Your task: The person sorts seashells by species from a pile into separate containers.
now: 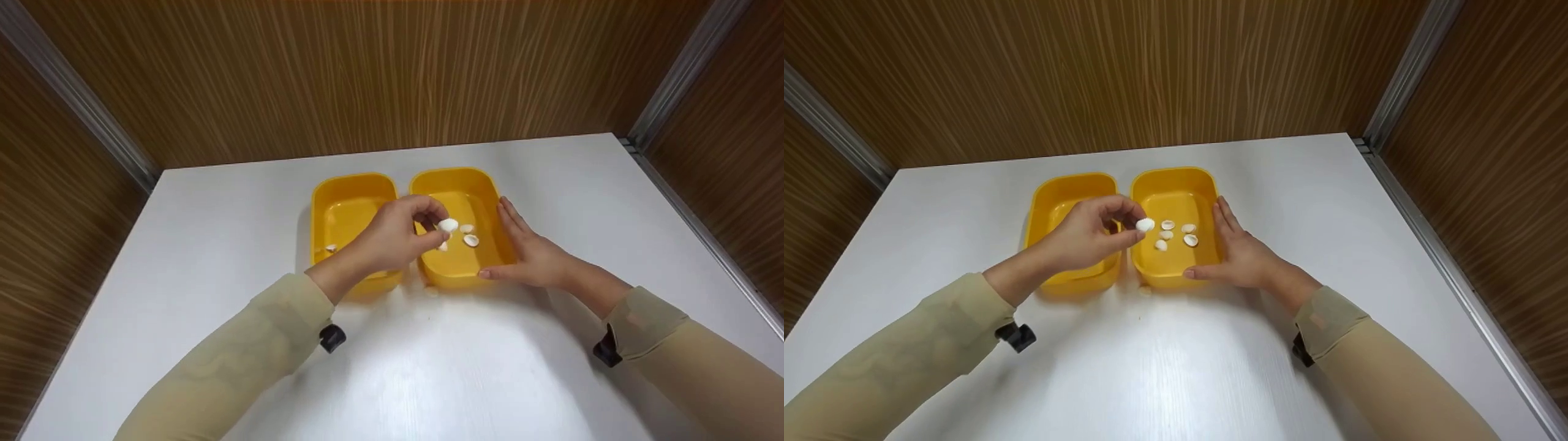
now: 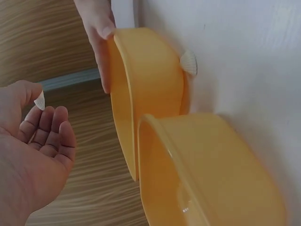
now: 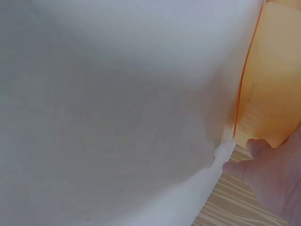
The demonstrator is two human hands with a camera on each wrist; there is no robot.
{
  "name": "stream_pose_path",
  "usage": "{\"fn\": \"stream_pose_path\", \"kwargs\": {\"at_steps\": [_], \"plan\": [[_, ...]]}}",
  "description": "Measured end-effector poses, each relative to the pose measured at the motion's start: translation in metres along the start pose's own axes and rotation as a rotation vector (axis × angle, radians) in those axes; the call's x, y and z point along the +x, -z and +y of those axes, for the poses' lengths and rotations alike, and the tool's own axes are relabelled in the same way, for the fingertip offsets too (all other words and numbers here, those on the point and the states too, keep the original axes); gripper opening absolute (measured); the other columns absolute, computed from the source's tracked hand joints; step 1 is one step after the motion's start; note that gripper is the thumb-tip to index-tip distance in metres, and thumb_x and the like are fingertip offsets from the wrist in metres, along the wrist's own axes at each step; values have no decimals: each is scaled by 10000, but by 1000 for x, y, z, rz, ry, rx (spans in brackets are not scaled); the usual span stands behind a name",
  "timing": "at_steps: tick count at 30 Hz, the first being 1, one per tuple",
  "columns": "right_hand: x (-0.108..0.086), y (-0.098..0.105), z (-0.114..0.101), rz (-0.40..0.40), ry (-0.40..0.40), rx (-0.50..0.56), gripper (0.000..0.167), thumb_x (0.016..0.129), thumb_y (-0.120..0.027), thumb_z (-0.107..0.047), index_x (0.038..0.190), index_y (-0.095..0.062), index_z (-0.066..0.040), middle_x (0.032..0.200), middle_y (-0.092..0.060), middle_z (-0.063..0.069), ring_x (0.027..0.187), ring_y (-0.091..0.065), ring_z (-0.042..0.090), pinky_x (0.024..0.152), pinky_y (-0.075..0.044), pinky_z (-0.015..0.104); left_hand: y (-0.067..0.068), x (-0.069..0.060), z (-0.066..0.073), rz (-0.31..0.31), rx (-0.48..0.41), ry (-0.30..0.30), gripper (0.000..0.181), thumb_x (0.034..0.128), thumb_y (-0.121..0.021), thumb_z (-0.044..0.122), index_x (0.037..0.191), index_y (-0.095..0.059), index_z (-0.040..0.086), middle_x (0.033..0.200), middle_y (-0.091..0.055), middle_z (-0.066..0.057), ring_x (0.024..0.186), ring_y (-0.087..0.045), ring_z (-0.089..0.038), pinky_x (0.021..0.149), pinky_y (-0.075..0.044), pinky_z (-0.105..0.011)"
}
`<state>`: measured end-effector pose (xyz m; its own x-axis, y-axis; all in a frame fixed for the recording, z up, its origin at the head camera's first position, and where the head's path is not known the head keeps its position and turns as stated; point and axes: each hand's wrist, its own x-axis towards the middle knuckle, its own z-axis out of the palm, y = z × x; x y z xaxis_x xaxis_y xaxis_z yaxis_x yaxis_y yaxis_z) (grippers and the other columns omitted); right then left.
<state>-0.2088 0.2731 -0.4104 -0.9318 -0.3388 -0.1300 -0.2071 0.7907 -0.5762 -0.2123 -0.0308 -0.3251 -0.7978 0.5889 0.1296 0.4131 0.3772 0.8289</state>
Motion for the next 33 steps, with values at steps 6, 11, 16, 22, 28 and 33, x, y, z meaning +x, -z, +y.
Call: {"fn": "stream_pose_path", "kwargs": {"at_steps": [6, 11, 16, 22, 28, 33], "plan": [[0, 0, 0, -6, -12, 0, 1342, 849, -789, -682, 1694, 127, -184, 1750, 227, -61, 1613, -86, 412, 1247, -194, 626, -3, 23, -6, -7, 6, 75, 181, 1000, -762, 184, 1157, -684, 140, 1092, -670, 38, 1023, -613, -138, 933, -532, -224], [0, 0, 0, -9, -11, -3, 1347, 844, -785, -692, 1694, 124, -178, 1756, 220, -38, 1615, -83, 409, 1244, -200, 628, -11, 37, -17, -21, 3, 117, 167, 996, -772, 182, 1135, -687, 144, 1062, -667, 23, 998, -605, -151, 904, -533, -214], [0, 0, -1, -8, -12, -2, 1348, 841, -785, -694, 1695, 122, -180, 1752, 229, -55, 1611, -97, 420, 1234, -219, 632, -20, 46, -27, -46, 2, 144, 177, 994, -779, 183, 1139, -689, 133, 1059, -659, 3, 984, -593, -163, 852, -539, -197], [0, -2, 0, -4, 8, 1, 1336, 849, -780, -698, 1698, 108, -173, 1757, 212, -47, 1609, -105, 416, 1241, -212, 632, -26, 53, -40, -57, -10, 169, 153, 997, -773, 177, 1124, -697, 137, 1049, -650, -8, 970, -583, -165, 834, -533, -206], [-1, -2, 0, -1, 12, 1, 1340, 845, -777, -707, 1698, 110, -177, 1759, 209, -39, 1609, -105, 413, 1240, -217, 632, -30, 56, -45, -42, -22, 192, 135, 998, -774, 173, 1110, -700, 160, 1038, -649, -3, 964, -583, -164, 829, -529, -215], [-1, 0, 0, 3, 11, -9, 1333, 851, -777, -699, 1699, 103, -166, 1759, 209, -43, 1598, -144, 435, 1226, -250, 636, -34, 60, -46, -40, 16, 171, 151, 994, -776, 163, 1123, -701, 141, 1033, -646, 1, 953, -581, -162, 809, -524, -208]]}}
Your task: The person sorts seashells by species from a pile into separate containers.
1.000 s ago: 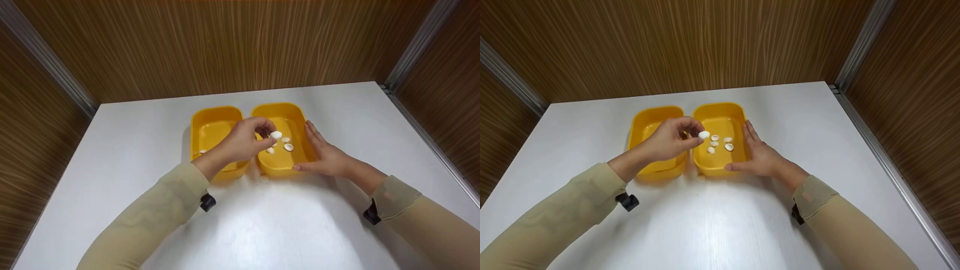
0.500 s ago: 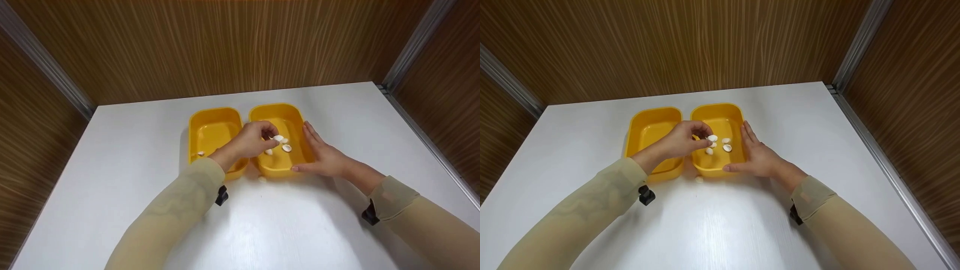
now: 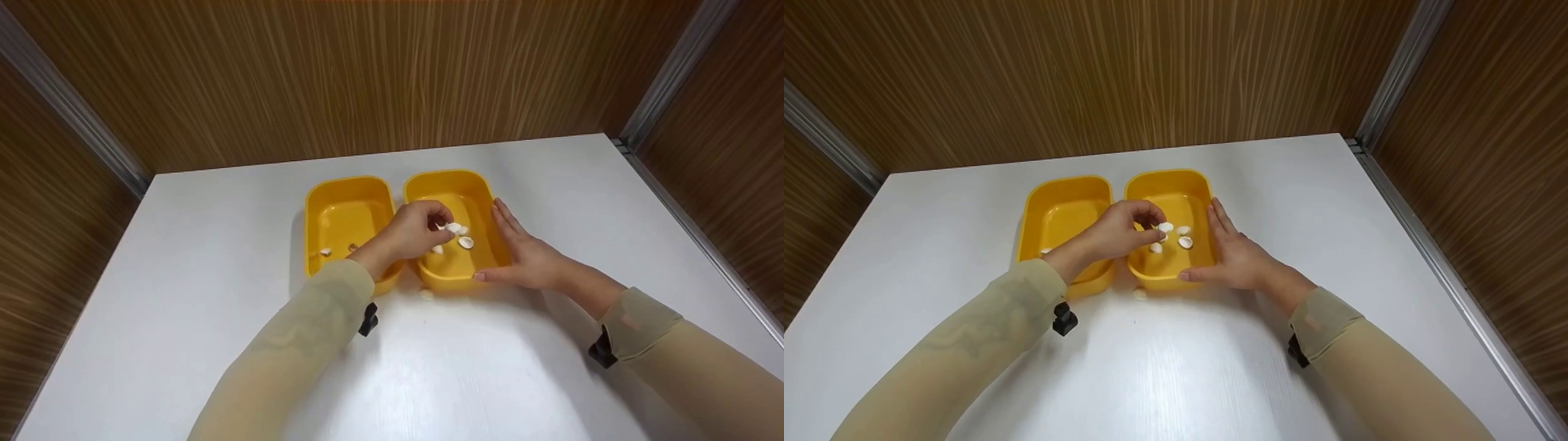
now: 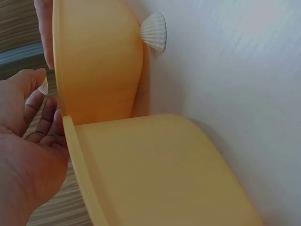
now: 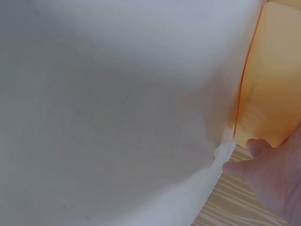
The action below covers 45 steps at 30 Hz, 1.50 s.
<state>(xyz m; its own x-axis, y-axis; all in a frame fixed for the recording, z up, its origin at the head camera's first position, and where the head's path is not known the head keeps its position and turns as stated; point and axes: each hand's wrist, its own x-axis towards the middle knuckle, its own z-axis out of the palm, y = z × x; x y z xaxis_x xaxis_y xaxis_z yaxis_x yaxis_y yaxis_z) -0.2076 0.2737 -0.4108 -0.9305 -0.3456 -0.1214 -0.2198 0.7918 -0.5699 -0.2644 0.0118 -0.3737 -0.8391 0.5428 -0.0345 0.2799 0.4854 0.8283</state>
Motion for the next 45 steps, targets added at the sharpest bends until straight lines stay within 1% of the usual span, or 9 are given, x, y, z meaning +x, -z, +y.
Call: {"fn": "stream_pose_path", "kwargs": {"at_steps": [4, 7, 14, 18, 24, 29, 34, 38, 45], "plan": [[0, 0, 0, -3, -3, 1, 1335, 848, -772, -709, 1699, 106, -174, 1755, 213, -59, 1594, -155, 445, 1216, -262, 647, -3, 1, 1, 5, 55, -18, 166, 990, -780, 164, 1136, -715, 118, 1054, -656, -11, 938, -579, -160, 791, -525, -213], [0, 1, 0, -4, -7, 4, 1336, 847, -773, -709, 1700, 107, -178, 1754, 216, -63, 1598, -142, 439, 1218, -256, 650, -4, 2, 1, 7, 81, -24, 231, 991, -782, 174, 1193, -723, 78, 1128, -674, -65, 961, -578, -172, 827, -520, -224], [0, 2, -1, -1, -6, -1, 1336, 848, -769, -710, 1699, 107, -168, 1761, 206, -20, 1597, -139, 445, 1217, -256, 646, -5, 0, 3, 21, 76, -27, 319, 1000, -773, 178, 1279, -706, 38, 1244, -674, -139, 1038, -587, -205, 908, -512, -246], [0, 3, -1, -5, -8, 12, 1339, 844, -772, -712, 1698, 113, -181, 1757, 215, -46, 1603, -127, 431, 1229, -239, 638, -4, -5, 10, 40, 65, -29, 290, 1004, -771, 203, 1261, -708, 85, 1221, -671, -86, 1049, -583, -180, 928, -506, -223], [-1, 3, 0, -3, 1, 13, 1344, 848, -782, -694, 1695, 119, -170, 1751, 224, -53, 1604, -118, 431, 1231, -229, 638, 0, -16, 30, 61, 26, -60, 274, 1000, -777, 225, 1252, -703, 144, 1140, -652, 52, 1061, -592, -146, 942, -508, -194], [0, 3, 1, -4, 8, 15, 1339, 855, -783, -685, 1694, 116, -155, 1750, 228, -40, 1605, -112, 428, 1234, -230, 631, 1, -27, 46, 65, -15, -111, 266, 1007, -768, 219, 1257, -709, 148, 1155, -673, 37, 1045, -596, -124, 939, -512, -192], [0, 2, 2, -9, 10, 18, 1334, 860, -773, -689, 1691, 127, -160, 1751, 231, -32, 1600, -123, 445, 1226, -242, 635, 2, -36, 56, 64, -10, -207, 263, 1016, -754, 207, 1256, -711, 109, 1140, -688, -3, 1011, -611, -119, 912, -520, -189], [-1, 2, 1, -15, 1, 15, 1324, 869, -771, -676, 1689, 140, -175, 1751, 235, -22, 1592, -134, 466, 1215, -252, 648, 3, -45, 60, 58, -16, -265, 262, 1015, -752, 184, 1251, -710, 79, 1098, -684, 5, 991, -623, -130, 889, -534, -207], [-2, 4, 1, -17, 1, 11, 1319, 871, -770, -675, 1690, 142, -189, 1756, 226, -10, 1593, -133, 467, 1205, -258, 660, 2, -61, 59, 71, -61, -323, 259, 1002, -766, 161, 1238, -717, 64, 1098, -687, -8, 990, -624, -122, 920, -548, -246]]}}
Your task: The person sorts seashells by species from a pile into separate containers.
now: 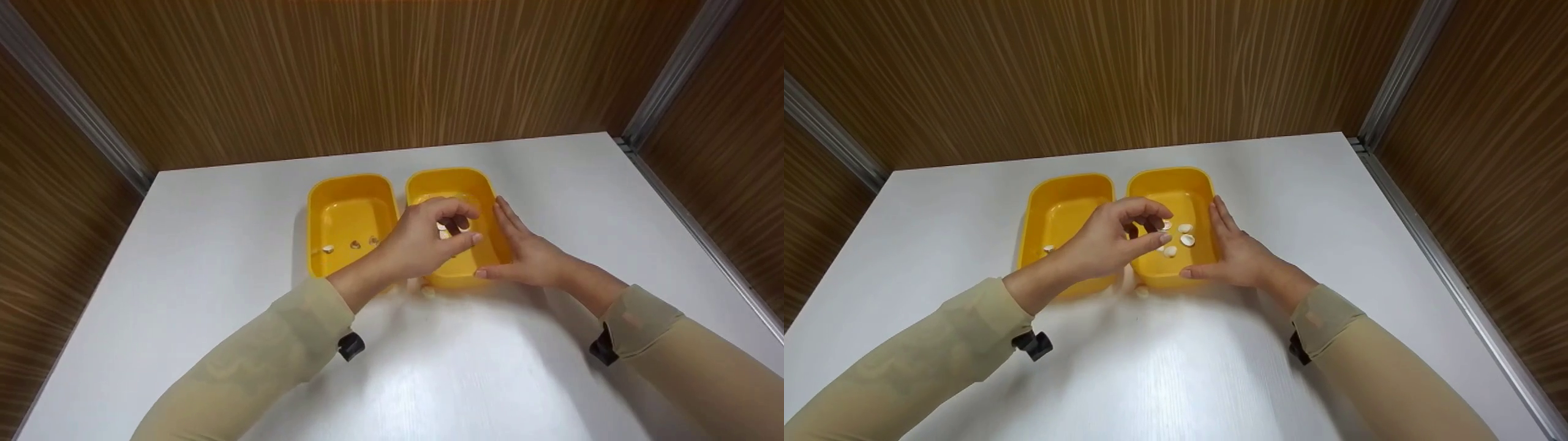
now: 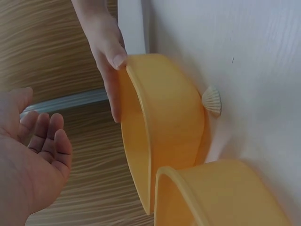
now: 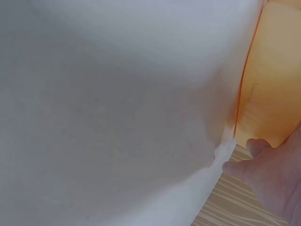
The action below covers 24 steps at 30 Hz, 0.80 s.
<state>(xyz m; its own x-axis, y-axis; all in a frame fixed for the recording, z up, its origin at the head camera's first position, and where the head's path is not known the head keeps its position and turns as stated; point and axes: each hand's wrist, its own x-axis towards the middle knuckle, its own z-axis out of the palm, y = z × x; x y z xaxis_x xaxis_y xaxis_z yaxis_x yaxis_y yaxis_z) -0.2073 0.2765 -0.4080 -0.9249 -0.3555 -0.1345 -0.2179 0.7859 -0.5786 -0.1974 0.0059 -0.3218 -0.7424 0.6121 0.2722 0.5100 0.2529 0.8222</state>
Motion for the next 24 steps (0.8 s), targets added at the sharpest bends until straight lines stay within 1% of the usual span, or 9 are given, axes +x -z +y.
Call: {"fn": "stream_pose_path", "kwargs": {"at_steps": [2, 5, 11, 17, 19, 24], "plan": [[0, 0, 0, 1, 9, 0, 1331, 865, -767, -690, 1689, 141, -175, 1755, 226, -7, 1593, -128, 467, 1210, -249, 664, -1, -5, 0, 5, -7, -8, 263, 1003, -765, 167, 1240, -717, 63, 1086, -689, -8, 981, -626, -116, 907, -550, -245], [-1, 0, -1, 2, 15, -1, 1332, 867, -770, -685, 1689, 140, -166, 1754, 228, -14, 1593, -130, 463, 1214, -244, 666, -2, -13, -2, 8, -16, -14, 260, 1005, -763, 174, 1238, -720, 67, 1079, -693, -23, 970, -629, -115, 895, -560, -274], [0, -1, -1, 8, 1, -2, 1328, 859, -780, -678, 1695, 123, -178, 1755, 220, -33, 1597, -134, 449, 1217, -244, 657, -3, -32, -8, 9, -33, -3, 269, 1007, -765, 201, 1251, -719, 98, 1102, -691, 30, 972, -627, -102, 903, -573, -332], [0, 0, -3, 10, -14, -9, 1325, 858, -787, -668, 1697, 114, -176, 1756, 217, -33, 1603, -113, 439, 1226, -225, 651, -4, -53, -14, 14, -45, 28, 283, 999, -779, 229, 1255, -717, 128, 1095, -682, 47, 974, -619, -109, 859, -565, -299], [0, -1, -3, 9, -20, -7, 1324, 858, -791, -661, 1697, 116, -185, 1755, 219, -40, 1606, -109, 433, 1230, -221, 646, -4, -59, -16, 20, -50, 39, 280, 996, -783, 229, 1249, -718, 128, 1096, -677, 61, 976, -619, -114, 853, -562, -306], [1, -1, -3, 8, -41, 1, 1331, 848, -798, -662, 1698, 121, -210, 1747, 228, -77, 1608, -107, 428, 1229, -222, 642, -5, -73, -25, 38, -40, 39, 254, 993, -784, 213, 1221, -727, 118, 1074, -680, 74, 963, -626, -119, 823, -566, -387]]}}
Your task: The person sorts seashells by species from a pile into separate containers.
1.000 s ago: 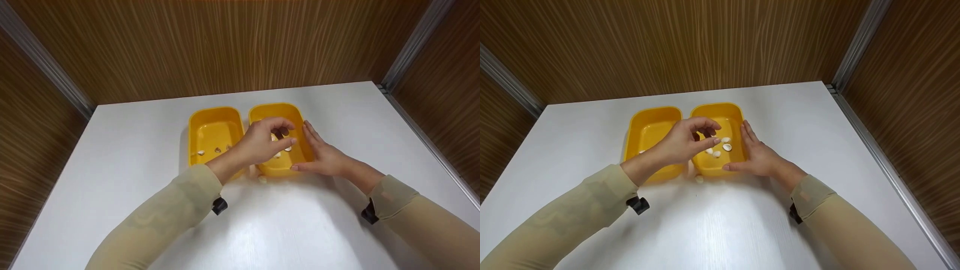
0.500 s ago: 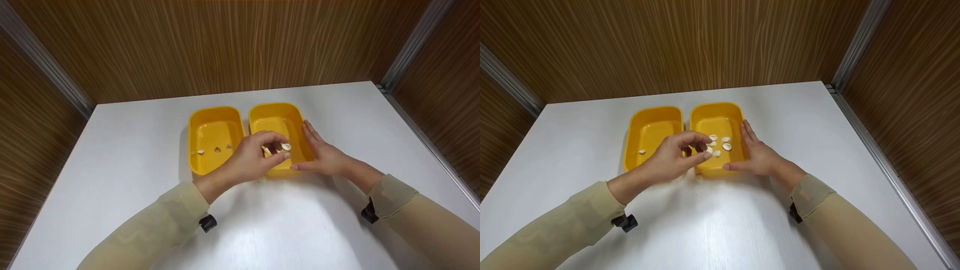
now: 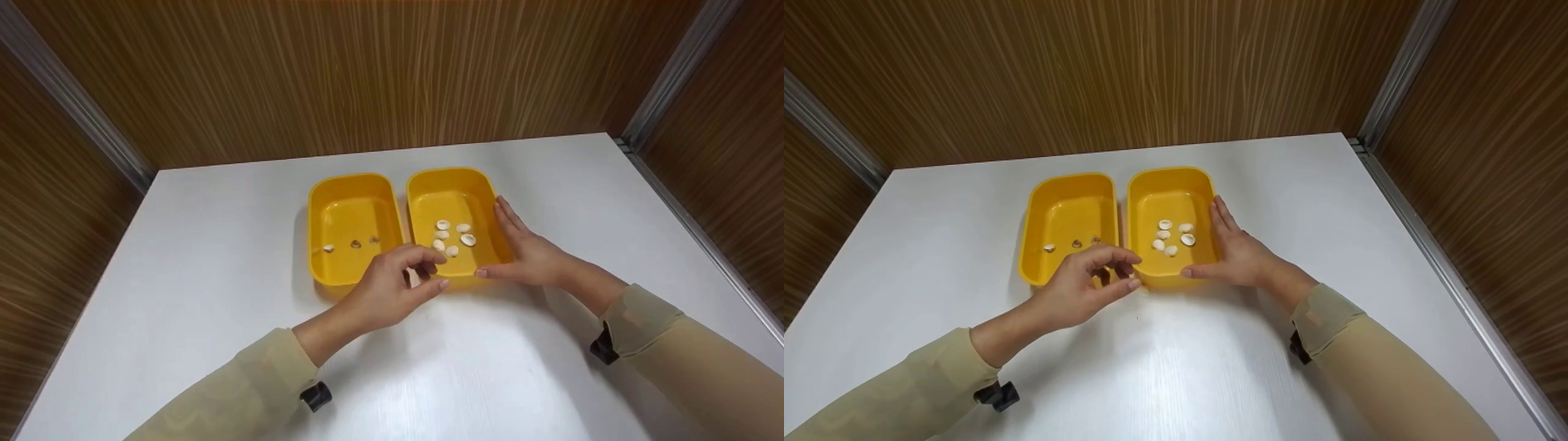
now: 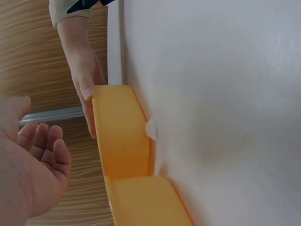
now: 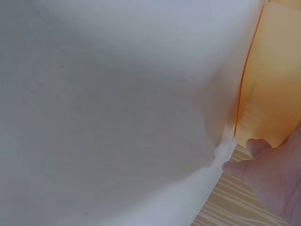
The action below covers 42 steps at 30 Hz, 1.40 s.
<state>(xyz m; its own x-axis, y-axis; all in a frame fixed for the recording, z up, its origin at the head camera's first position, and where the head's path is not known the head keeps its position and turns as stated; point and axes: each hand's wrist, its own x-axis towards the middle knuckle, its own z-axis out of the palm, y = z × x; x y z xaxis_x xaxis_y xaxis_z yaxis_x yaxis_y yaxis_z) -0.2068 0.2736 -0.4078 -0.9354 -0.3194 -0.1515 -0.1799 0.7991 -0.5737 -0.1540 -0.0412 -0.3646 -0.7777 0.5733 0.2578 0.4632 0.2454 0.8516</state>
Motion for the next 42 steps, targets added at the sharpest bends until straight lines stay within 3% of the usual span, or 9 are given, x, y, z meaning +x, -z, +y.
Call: {"fn": "stream_pose_path", "kwargs": {"at_steps": [5, 10, 19, 30, 35, 42], "plan": [[0, 0, 0, -1, -14, 14, 1344, 836, -802, -676, 1696, 130, -232, 1745, 229, -87, 1613, -88, 418, 1236, -207, 638, -2, -12, -10, -10, 11, 39, 245, 992, -784, 231, 1207, -728, 125, 1057, -693, 43, 963, -629, -110, 833, -569, -406], [0, 1, 1, 7, 19, 3, 1356, 834, -797, -693, 1699, 107, -170, 1758, 209, -34, 1615, -76, 408, 1246, -201, 621, -7, -22, -22, -24, 30, 87, 238, 987, -788, 239, 1197, -729, 143, 1088, -712, -27, 976, -647, -137, 814, -558, -359], [2, 0, 2, 7, 26, -5, 1360, 833, -801, -690, 1697, 108, -165, 1758, 210, -38, 1619, -71, 392, 1249, -203, 616, -20, -32, -44, -66, 14, 131, 333, 966, -798, 151, 1247, -703, 0, 1155, -684, -135, 1028, -673, -242, 956, -569, -404], [1, 1, 0, 9, 26, 3, 1351, 841, -797, -682, 1698, 103, -151, 1762, 200, -19, 1618, -72, 398, 1249, -200, 609, -24, -31, -52, -83, 67, 247, 447, 973, -808, 245, 1372, -671, 96, 1214, -637, -25, 1021, -633, -178, 947, -559, -318], [0, 1, -1, 12, 26, 5, 1343, 843, -795, -682, 1699, 101, -164, 1762, 196, -23, 1614, -87, 409, 1245, -207, 613, -24, -28, -55, -85, 77, 259, 460, 973, -808, 242, 1391, -659, 121, 1185, -642, -5, 989, -626, -145, 920, -558, -299], [-1, 1, 1, 6, 26, 16, 1356, 833, -796, -692, 1698, 100, -156, 1758, 209, -42, 1623, -48, 383, 1256, -177, 607, -28, -24, -59, -62, 115, 214, 434, 964, -806, 182, 1363, -671, 75, 1185, -654, -30, 921, -629, -122, 863, -555, -283]]}}
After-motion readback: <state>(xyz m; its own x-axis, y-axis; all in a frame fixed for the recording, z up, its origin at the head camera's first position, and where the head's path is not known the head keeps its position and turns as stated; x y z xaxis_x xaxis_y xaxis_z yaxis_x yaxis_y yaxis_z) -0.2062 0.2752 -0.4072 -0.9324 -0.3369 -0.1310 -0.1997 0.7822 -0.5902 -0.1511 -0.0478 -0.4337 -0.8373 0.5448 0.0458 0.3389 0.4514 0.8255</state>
